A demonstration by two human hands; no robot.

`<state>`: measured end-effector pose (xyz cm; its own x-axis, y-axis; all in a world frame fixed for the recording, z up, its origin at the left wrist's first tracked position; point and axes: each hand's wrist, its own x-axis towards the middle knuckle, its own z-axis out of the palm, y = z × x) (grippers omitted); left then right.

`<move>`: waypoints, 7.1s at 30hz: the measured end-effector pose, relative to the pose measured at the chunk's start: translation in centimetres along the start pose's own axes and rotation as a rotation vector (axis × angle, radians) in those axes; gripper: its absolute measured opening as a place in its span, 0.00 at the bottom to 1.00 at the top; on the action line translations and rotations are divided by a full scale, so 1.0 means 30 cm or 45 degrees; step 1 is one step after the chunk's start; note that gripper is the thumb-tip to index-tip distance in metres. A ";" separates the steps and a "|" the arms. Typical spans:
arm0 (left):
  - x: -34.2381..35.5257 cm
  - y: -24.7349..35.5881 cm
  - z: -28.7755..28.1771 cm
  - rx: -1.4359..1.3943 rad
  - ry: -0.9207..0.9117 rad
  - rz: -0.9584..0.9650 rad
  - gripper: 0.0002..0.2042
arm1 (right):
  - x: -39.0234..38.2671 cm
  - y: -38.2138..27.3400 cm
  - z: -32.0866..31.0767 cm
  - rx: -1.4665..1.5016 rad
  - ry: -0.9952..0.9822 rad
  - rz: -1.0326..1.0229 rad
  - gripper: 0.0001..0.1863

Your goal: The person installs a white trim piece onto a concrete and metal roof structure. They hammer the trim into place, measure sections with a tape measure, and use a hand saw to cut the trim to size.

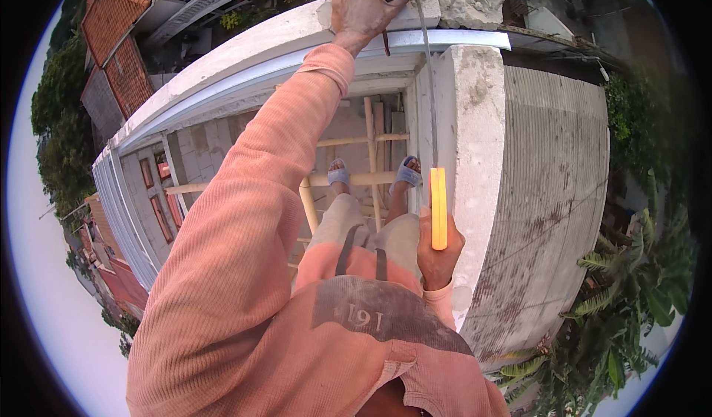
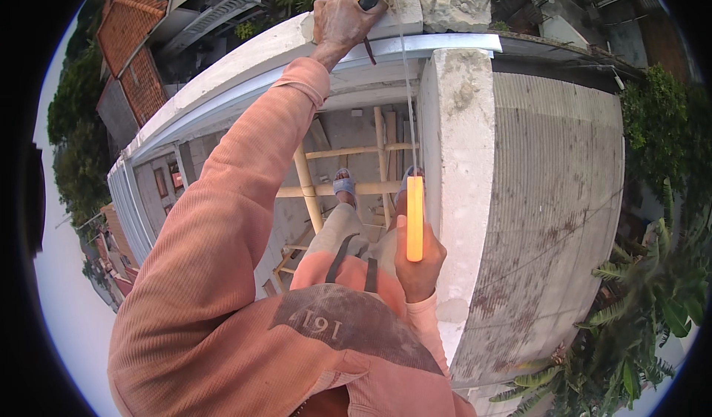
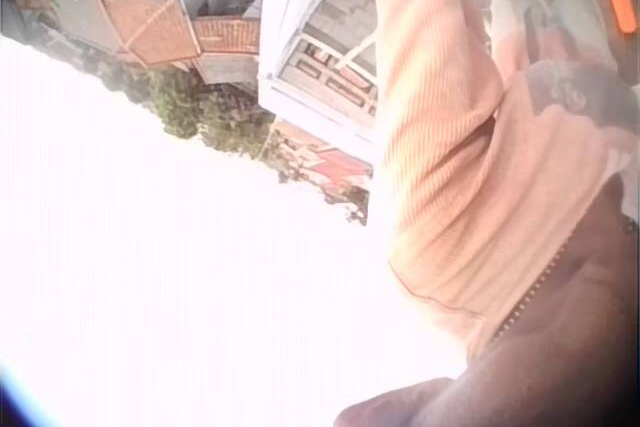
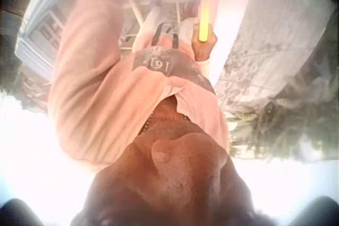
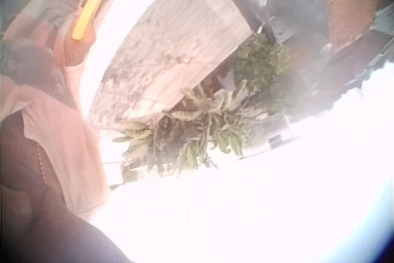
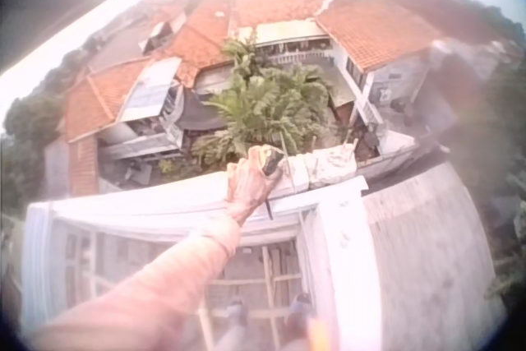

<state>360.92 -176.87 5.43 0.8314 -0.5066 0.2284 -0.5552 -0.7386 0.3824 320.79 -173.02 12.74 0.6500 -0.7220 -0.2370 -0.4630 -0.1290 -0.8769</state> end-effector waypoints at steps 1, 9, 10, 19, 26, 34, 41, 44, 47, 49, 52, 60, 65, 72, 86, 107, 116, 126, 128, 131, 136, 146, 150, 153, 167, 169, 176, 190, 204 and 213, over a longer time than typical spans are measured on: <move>0.006 0.000 0.005 -0.012 -0.002 0.000 0.29 | 0.070 -0.006 0.030 0.016 -0.008 -0.009 0.10; 0.005 -0.010 -0.019 -0.063 -0.037 0.010 0.28 | -0.092 -0.002 -0.038 -0.027 -0.002 0.044 0.08; 0.010 -0.005 -0.021 -0.090 -0.043 0.020 0.28 | -0.140 0.014 -0.062 -0.074 -0.004 0.046 0.08; -0.011 -0.047 0.061 -0.003 -0.017 0.073 0.34 | 0.191 -0.065 0.075 0.157 -0.003 0.075 0.10; -0.018 -0.031 0.043 -0.051 0.036 0.086 0.34 | -0.158 0.043 -0.044 -0.052 0.010 0.025 0.06; -0.008 -0.017 0.031 -0.004 -0.049 0.031 0.33 | 0.229 -0.067 0.096 0.105 0.011 0.042 0.13; 0.009 0.005 0.017 0.019 -0.040 0.013 0.34 | -0.133 0.039 -0.038 -0.055 0.050 0.043 0.07; -0.007 -0.044 0.029 -0.005 -0.024 0.026 0.34 | -0.038 -0.002 -0.008 -0.043 -0.023 0.010 0.09; -0.003 -0.021 0.033 0.002 -0.052 0.026 0.34 | 0.221 -0.056 0.077 0.083 -0.010 0.008 0.11; 0.009 -0.029 0.042 0.004 -0.048 0.040 0.34 | 0.251 -0.065 0.092 0.104 -0.002 0.020 0.11; -0.023 -0.039 0.032 0.011 -0.058 0.038 0.33 | 0.132 -0.036 0.080 0.070 0.014 0.022 0.11; 0.009 -0.019 0.020 0.046 -0.055 0.028 0.33 | 0.069 0.005 0.038 0.022 0.027 -0.025 0.12; 0.006 -0.041 0.041 0.002 -0.047 0.055 0.33 | 0.271 -0.039 0.119 0.114 0.028 -0.013 0.19; -0.003 -0.028 0.017 0.012 -0.053 0.007 0.34 | -0.082 0.018 -0.036 -0.070 -0.006 0.021 0.07; -0.005 -0.015 0.014 0.056 -0.045 0.003 0.33 | -0.106 0.038 0.008 -0.010 0.068 -0.051 0.03; 0.003 -0.006 0.010 -0.027 0.006 0.028 0.29 | 0.188 -0.048 0.093 0.084 0.021 -0.017 0.11; -0.014 -0.009 -0.021 -0.028 -0.018 0.018 0.29 | -0.069 0.084 0.050 -0.025 0.047 0.030 0.06; -0.005 -0.011 -0.004 -0.103 0.025 0.065 0.28 | 0.294 0.006 0.171 0.045 0.031 -0.042 0.11; -0.006 -0.009 -0.009 -0.093 0.003 0.050 0.27 | 0.250 0.017 0.173 0.049 0.043 -0.063 0.10; 0.002 -0.005 -0.035 -0.075 -0.027 0.017 0.27 | -0.022 0.115 0.081 -0.048 0.075 0.019 0.09; -0.005 0.008 -0.034 -0.080 -0.017 0.032 0.27 | -0.014 0.118 0.065 -0.029 0.008 -0.002 0.06; -0.003 -0.008 -0.033 -0.068 -0.038 0.019 0.29 | 0.049 0.080 0.102 -0.010 0.064 0.020 0.07; -0.008 0.007 -0.027 -0.051 -0.008 0.035 0.28 | -0.115 0.132 0.001 -0.122 0.004 0.121 0.06; -0.001 -0.007 -0.007 -0.057 0.005 0.048 0.27 | 0.072 0.073 0.082 -0.014 0.035 -0.002 0.08; -0.002 -0.010 -0.034 -0.030 -0.025 0.006 0.27 | -0.046 0.076 0.017 -0.121 -0.019 0.100 0.04; -0.007 -0.001 -0.009 -0.056 0.042 0.064 0.28 | 0.122 0.042 0.096 -0.055 0.018 0.042 0.07; 0.016 -0.010 -0.042 -0.023 0.037 0.033 0.28 | 0.234 0.019 0.153 -0.023 0.017 0.022 0.11; 0.000 0.001 -0.028 -0.086 -0.014 0.020 0.27 | 0.303 -0.030 0.167 0.006 -0.021 0.109 0.10; 0.002 0.007 -0.018 -0.083 -0.053 0.012 0.27 | 0.405 -0.037 0.183 -0.004 -0.011 0.034 0.12; -0.008 0.002 -0.033 -0.083 -0.070 -0.012 0.28 | 0.067 -0.052 0.003 -0.032 -0.022 0.173 0.07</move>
<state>360.70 -176.35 6.30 0.8330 -0.5247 0.1756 -0.5429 -0.7140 0.4421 322.87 -174.20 13.58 0.5905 -0.7220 -0.3605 -0.5622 -0.0476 -0.8256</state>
